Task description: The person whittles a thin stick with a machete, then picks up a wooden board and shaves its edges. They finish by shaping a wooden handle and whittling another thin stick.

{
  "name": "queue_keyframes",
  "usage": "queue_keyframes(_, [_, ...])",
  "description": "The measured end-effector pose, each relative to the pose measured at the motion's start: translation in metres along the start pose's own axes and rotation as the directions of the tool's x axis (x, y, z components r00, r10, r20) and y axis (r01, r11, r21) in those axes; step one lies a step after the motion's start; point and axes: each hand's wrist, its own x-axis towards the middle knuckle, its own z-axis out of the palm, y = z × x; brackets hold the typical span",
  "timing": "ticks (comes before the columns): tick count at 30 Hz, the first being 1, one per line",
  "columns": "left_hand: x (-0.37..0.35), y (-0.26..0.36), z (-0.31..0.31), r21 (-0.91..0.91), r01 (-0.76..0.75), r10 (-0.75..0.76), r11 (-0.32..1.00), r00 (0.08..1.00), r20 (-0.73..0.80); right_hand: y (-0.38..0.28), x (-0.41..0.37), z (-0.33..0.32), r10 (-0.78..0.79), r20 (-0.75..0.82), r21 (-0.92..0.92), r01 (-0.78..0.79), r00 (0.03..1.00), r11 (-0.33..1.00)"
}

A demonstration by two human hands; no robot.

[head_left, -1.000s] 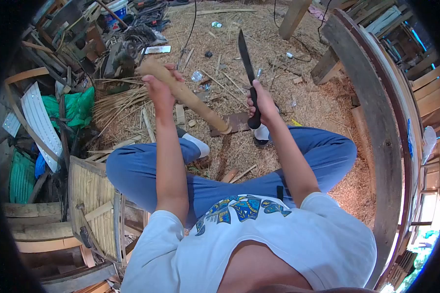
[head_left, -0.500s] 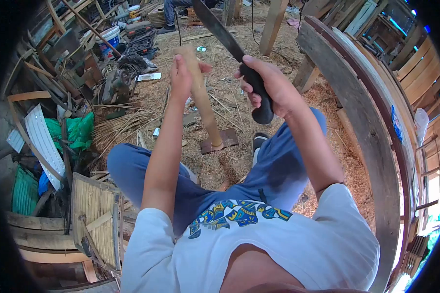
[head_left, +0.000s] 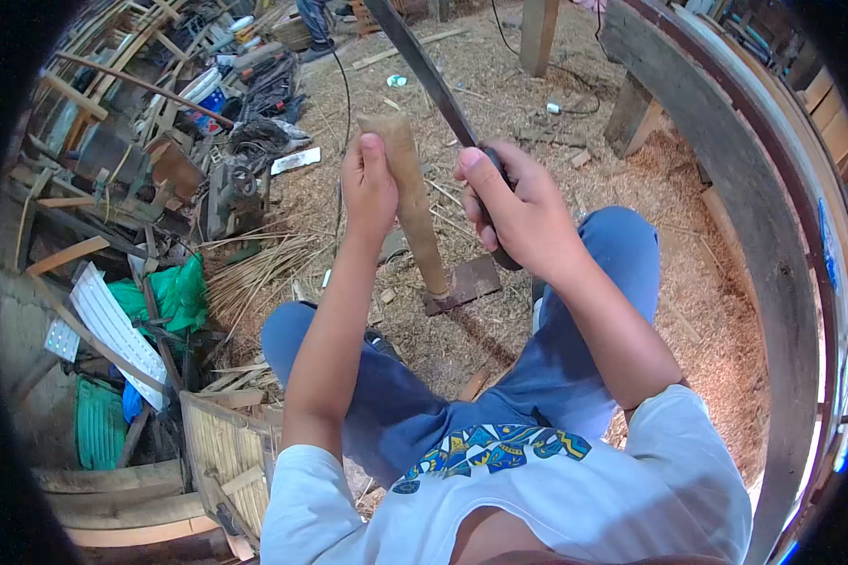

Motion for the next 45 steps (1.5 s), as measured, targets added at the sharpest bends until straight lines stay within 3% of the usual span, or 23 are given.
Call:
queue_keyframes(6, [0.006,0.017,0.027,-0.157,-0.001,-0.001,0.988,1.000,-0.013,-0.010,0.003,0.002,-0.010,0.021,-0.019,0.010,1.000,1.000])
queue_keyframes(12, [0.017,0.006,0.038,-0.114,-0.031,0.014,0.993,0.990,-0.140,-0.010,0.011,-0.003,0.018,0.006,-0.088,-0.017,1.000,0.996])
queue_keyframes(20, [0.017,-0.001,0.050,-0.070,-0.074,0.070,0.995,0.996,-0.050,0.004,0.019,-0.007,-0.022,-0.061,-0.164,0.011,0.998,0.986])
queue_keyframes(24, [0.017,-0.007,0.051,-0.027,-0.136,0.135,0.990,0.990,-0.032,0.000,0.018,-0.007,0.034,-0.060,-0.093,-0.040,0.998,0.995])
queue_keyframes(33, [0.016,0.000,0.052,-0.108,-0.087,0.087,0.990,0.996,-0.011,0.000,0.022,-0.007,0.052,-0.066,-0.073,-0.056,0.996,0.996])
queue_keyframes(45, [0.016,0.003,0.046,-0.051,-0.090,0.092,0.995,0.995,0.025,0.010,0.026,-0.005,0.033,-0.104,-0.154,-0.049,0.994,0.987])
